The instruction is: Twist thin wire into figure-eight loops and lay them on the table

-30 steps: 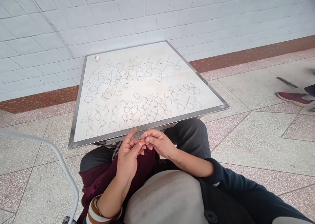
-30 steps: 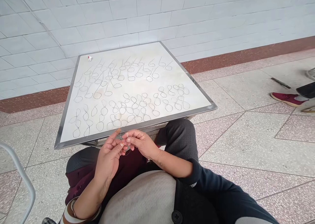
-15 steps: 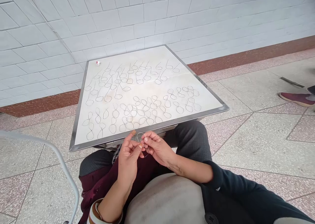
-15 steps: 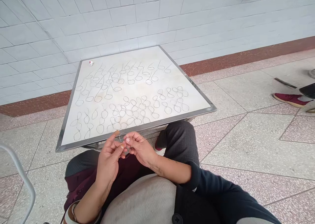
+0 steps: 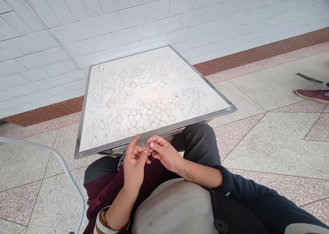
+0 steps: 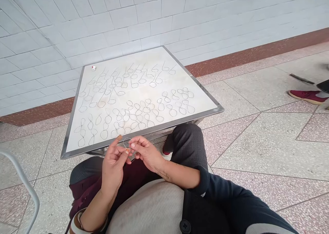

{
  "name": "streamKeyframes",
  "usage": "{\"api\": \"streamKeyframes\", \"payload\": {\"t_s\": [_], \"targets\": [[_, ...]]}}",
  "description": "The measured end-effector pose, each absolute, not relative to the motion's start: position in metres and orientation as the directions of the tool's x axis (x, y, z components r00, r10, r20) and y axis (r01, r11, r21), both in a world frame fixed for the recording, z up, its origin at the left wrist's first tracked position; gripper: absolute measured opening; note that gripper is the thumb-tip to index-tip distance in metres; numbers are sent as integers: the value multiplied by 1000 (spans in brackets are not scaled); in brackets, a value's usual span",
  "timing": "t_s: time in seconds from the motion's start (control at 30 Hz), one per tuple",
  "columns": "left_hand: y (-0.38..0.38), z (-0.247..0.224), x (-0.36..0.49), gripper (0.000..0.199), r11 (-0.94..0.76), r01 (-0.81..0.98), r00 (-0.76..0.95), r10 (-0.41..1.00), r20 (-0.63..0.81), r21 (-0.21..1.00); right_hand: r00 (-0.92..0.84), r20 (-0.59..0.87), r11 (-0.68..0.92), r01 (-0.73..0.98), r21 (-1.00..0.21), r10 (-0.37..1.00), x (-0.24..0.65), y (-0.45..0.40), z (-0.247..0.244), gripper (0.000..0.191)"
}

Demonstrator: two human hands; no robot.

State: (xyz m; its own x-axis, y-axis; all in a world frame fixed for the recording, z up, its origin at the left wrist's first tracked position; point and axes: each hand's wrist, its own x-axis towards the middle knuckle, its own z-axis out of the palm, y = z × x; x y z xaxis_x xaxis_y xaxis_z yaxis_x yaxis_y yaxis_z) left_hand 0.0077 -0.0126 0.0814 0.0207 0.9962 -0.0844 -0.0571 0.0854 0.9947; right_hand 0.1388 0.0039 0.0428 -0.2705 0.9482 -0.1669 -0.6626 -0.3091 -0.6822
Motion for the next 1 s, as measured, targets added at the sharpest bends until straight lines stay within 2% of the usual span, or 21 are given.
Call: {"api": "streamKeyframes", "payload": {"t_s": [0.13,0.27,0.43,0.57,0.73,0.83,1.0], "targets": [[-14,82,11,53,61,2,21,998,-61,998,-192,-128,-219,-593,-774,973,137,2,41,16],[-14,76,11,54,40,61,-17,999,-39,997,-121,-138,-182,-546,-818,983,133,0,38,17],[-10,68,8,49,97,-22,19,995,-97,995,-173,-40,-118,-465,-877,984,140,4,34,17],[-9,67,6,53,146,-114,70,988,-138,983,-184,-63,-144,-470,-871,981,145,10,31,18],[-8,67,3,49,161,-124,83,985,-152,979,-188,-81,-162,-473,-866,979,147,13,28,18],[-7,66,2,52,167,-102,67,985,-161,981,-168,-61,-131,-445,-886,984,147,13,28,20],[-4,63,1,52,167,-122,-39,984,-173,978,-168,-40,-91,-304,-948,985,150,10,35,26]]}}
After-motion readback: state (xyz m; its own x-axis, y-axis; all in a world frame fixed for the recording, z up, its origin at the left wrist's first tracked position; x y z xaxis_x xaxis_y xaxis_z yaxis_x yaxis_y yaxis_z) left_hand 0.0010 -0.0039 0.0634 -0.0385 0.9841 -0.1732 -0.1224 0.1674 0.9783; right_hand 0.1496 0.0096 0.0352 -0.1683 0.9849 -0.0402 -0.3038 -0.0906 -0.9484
